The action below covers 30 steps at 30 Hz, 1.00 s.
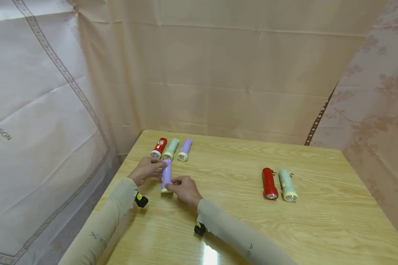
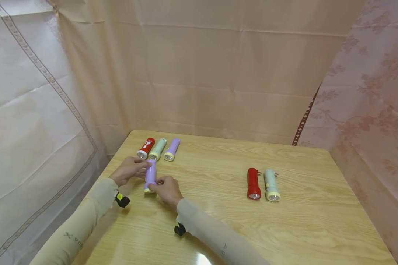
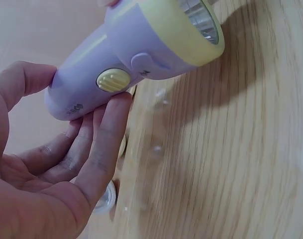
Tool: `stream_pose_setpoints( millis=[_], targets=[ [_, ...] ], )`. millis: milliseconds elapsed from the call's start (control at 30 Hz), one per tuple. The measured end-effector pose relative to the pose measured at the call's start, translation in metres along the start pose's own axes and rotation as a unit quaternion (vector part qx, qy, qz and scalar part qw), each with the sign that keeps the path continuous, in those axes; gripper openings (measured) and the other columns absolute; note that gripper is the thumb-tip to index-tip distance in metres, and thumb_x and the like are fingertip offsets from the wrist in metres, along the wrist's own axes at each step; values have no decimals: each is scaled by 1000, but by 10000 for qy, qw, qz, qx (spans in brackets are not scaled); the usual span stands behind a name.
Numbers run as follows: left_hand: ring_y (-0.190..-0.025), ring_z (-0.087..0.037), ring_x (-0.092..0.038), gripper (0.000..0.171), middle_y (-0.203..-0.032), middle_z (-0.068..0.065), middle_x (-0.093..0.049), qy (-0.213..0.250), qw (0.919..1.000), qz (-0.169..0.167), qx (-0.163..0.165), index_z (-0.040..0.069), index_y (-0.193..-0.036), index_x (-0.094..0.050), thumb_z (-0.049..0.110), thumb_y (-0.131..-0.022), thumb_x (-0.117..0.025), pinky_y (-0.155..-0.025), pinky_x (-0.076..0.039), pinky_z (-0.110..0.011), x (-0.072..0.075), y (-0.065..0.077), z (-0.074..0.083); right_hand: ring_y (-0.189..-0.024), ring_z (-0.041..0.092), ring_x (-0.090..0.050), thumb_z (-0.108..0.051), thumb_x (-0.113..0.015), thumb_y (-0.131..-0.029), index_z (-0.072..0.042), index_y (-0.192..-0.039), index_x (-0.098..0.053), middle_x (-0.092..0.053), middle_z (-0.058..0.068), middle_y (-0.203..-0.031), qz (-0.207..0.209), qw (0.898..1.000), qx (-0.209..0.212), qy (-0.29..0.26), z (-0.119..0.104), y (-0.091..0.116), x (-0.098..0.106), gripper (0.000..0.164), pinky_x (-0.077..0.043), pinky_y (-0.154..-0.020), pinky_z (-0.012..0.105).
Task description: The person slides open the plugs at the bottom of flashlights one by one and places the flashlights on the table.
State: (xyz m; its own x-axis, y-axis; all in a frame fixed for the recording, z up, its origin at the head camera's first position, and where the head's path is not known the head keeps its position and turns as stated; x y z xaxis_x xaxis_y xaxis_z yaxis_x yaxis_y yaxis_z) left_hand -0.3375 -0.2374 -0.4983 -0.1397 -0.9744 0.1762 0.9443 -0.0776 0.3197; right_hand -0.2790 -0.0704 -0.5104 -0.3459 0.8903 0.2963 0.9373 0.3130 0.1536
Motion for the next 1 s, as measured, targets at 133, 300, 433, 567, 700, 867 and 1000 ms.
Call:
stream_pose_setpoints(
  millis=[133,300,433,567,700,867,1000],
  targets=[
    [-89,-29,-68,49,-111,-22,-62,103,9999,-118,-12,-6,-119,-55,23,-85,-73,-78,-57,-41,-10,-1,3,-79,12,-61,-39,-76,-80,-9,-104,-70,-67,-3,-89,-16,10000,-58,-8,4,5,9,39,-51,-66,28],
    [-88,-29,-68,50,-112,-22,-61,112,9997,-209,-51,-5,-119,-56,24,-84,-74,-79,-56,-43,-23,-3,7,-81,13,-61,-41,-75,-80,-10,-104,-70,-67,-3,-90,28,9999,-116,-29,8,11,20,39,-51,-68,28],
    [-89,-29,-67,50,-113,-23,-61,146,9994,-277,-115,-6,-120,-54,23,-84,-74,-78,-57,-42,-33,-3,11,-82,13,-61,-41,-75,-80,-10,-104,-70,-67,-2,-90,87,9999,-83,-15,10,16,29,40,-51,-69,29],
    [-89,-30,-67,52,-112,-24,-60,239,9989,-375,-162,-7,-121,-53,21,-83,-75,-76,-57,-41,-43,-1,15,-82,12,-61,-42,-75,-80,-10,-104,-70,-68,-3,-90,109,9999,-27,39,13,20,36,41,-52,-70,29],
    [-89,-30,-67,50,-109,-22,-63,225,9983,-501,-181,-5,-119,-56,22,-82,-76,-77,-57,-42,-53,-1,18,-84,12,-61,-43,-73,-82,-10,-105,-70,-68,-3,-91,143,9998,17,153,15,26,45,41,-52,-72,30],
    [-88,-29,-68,47,-106,-21,-64,204,9973,-638,-292,-6,-118,-57,21,-84,-75,-79,-56,-45,-66,0,21,-84,13,-62,-42,-74,-81,-9,-105,-70,-68,-2,-91,228,9995,15,215,19,32,55,41,-52,-73,31],
    [-87,-29,-67,44,-107,-22,-63,307,9963,-730,-342,-7,-116,-56,18,-84,-74,-79,-56,-45,-77,-2,22,-84,13,-62,-42,-75,-80,-9,-105,-70,-68,-2,-91,254,9994,8,230,22,36,63,41,-52,-73,30]
  ],
)
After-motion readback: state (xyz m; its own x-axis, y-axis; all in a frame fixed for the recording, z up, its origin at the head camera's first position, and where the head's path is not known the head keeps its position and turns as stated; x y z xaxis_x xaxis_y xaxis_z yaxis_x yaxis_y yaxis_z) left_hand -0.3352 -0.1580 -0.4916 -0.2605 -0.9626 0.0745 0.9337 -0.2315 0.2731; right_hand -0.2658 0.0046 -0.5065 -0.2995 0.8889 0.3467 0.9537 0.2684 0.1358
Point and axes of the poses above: each hand's wrist, its own y-axis away from the middle knuckle, its own x-axis out of the back of the hand, z = x × y, the point moved 7 cm from there along -y, towards the middle knuckle
